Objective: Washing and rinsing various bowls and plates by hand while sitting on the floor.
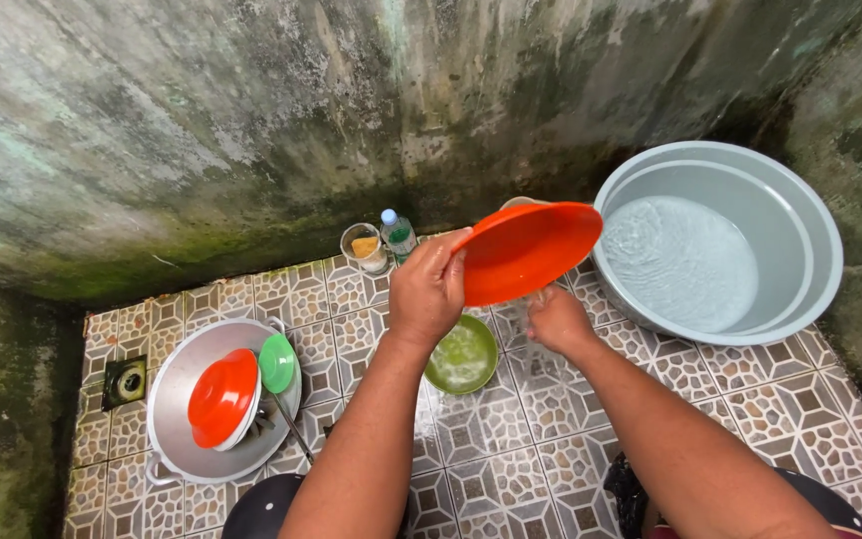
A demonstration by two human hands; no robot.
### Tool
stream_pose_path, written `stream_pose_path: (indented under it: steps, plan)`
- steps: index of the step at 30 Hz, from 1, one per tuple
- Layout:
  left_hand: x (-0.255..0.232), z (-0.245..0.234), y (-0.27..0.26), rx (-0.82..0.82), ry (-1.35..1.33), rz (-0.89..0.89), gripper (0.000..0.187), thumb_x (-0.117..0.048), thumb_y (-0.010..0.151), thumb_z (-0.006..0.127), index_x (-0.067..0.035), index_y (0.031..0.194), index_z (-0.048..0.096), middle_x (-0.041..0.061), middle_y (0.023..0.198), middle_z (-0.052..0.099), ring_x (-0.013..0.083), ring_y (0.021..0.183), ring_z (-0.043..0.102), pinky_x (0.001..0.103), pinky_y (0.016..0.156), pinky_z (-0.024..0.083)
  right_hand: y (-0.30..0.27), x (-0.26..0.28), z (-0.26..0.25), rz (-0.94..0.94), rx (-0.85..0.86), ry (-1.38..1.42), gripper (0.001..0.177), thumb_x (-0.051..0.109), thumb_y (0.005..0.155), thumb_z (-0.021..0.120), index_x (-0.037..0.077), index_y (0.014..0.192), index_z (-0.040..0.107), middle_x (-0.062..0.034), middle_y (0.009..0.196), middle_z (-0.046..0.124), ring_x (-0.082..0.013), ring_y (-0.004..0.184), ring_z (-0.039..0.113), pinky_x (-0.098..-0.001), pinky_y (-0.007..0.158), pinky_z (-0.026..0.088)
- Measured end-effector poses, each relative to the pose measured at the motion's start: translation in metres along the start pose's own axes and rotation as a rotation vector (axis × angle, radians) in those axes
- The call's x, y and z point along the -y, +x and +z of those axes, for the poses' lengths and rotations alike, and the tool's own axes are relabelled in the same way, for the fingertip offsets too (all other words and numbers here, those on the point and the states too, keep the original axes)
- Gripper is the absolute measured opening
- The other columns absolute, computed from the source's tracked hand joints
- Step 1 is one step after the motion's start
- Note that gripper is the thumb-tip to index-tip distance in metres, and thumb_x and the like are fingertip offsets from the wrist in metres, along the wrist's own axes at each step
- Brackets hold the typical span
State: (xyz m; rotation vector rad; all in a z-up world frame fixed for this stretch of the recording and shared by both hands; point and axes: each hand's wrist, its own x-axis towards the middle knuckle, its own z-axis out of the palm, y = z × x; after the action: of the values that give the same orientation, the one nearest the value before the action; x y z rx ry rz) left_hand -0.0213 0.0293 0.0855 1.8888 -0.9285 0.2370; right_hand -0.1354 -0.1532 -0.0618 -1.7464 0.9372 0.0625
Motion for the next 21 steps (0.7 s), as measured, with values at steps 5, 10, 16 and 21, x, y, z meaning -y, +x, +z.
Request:
stream_pose_path:
  steps: [5, 10, 16, 21]
  plan:
    - [0.003, 0.001, -0.003, -0.068, 0.031, 0.161, 0.039, 0.003, 0.089, 0.068, -0.017, 0.123, 0.072, 0.007, 0.109, 0.072, 0.0264, 0.097, 0.073, 0.035, 0.080, 0.060, -0.011, 0.013, -0.018, -0.092, -0.194, -0.467, 0.024, 0.018, 0.095, 0.059, 0.005, 0.113, 0.063, -0.0254, 0.105, 0.070, -0.0452, 0.101, 0.066, -0.0544, 0.089, 0.051]
    - [0.013, 0.004, -0.008, -0.160, 0.051, 0.190, 0.046, 0.008, 0.084, 0.067, -0.018, 0.121, 0.075, 0.005, 0.099, 0.068, 0.0238, 0.093, 0.072, 0.034, 0.079, 0.060, -0.020, 0.026, -0.032, -0.047, -0.232, -0.440, 0.029, 0.016, 0.089, 0.061, 0.006, 0.117, 0.062, -0.0245, 0.109, 0.072, -0.0458, 0.107, 0.066, -0.0551, 0.091, 0.052]
    - [0.019, 0.002, -0.008, -0.320, 0.219, 0.215, 0.036, 0.002, 0.082, 0.074, -0.022, 0.109, 0.078, 0.000, 0.094, 0.066, 0.0238, 0.097, 0.072, 0.036, 0.082, 0.059, -0.013, 0.026, -0.042, -0.124, -0.296, -0.396, 0.027, 0.018, 0.095, 0.058, 0.010, 0.121, 0.064, -0.0257, 0.109, 0.071, -0.0472, 0.105, 0.066, -0.0556, 0.090, 0.051]
    - [0.019, -0.002, -0.009, -0.408, 0.320, 0.122, 0.031, -0.003, 0.073, 0.077, -0.022, 0.097, 0.079, 0.010, 0.085, 0.061, 0.0292, 0.081, 0.060, 0.041, 0.070, 0.049, 0.006, 0.005, -0.052, -0.242, -0.355, -0.357, 0.027, 0.018, 0.094, 0.062, 0.006, 0.118, 0.065, -0.0228, 0.097, 0.073, -0.0417, 0.092, 0.069, -0.0513, 0.083, 0.053]
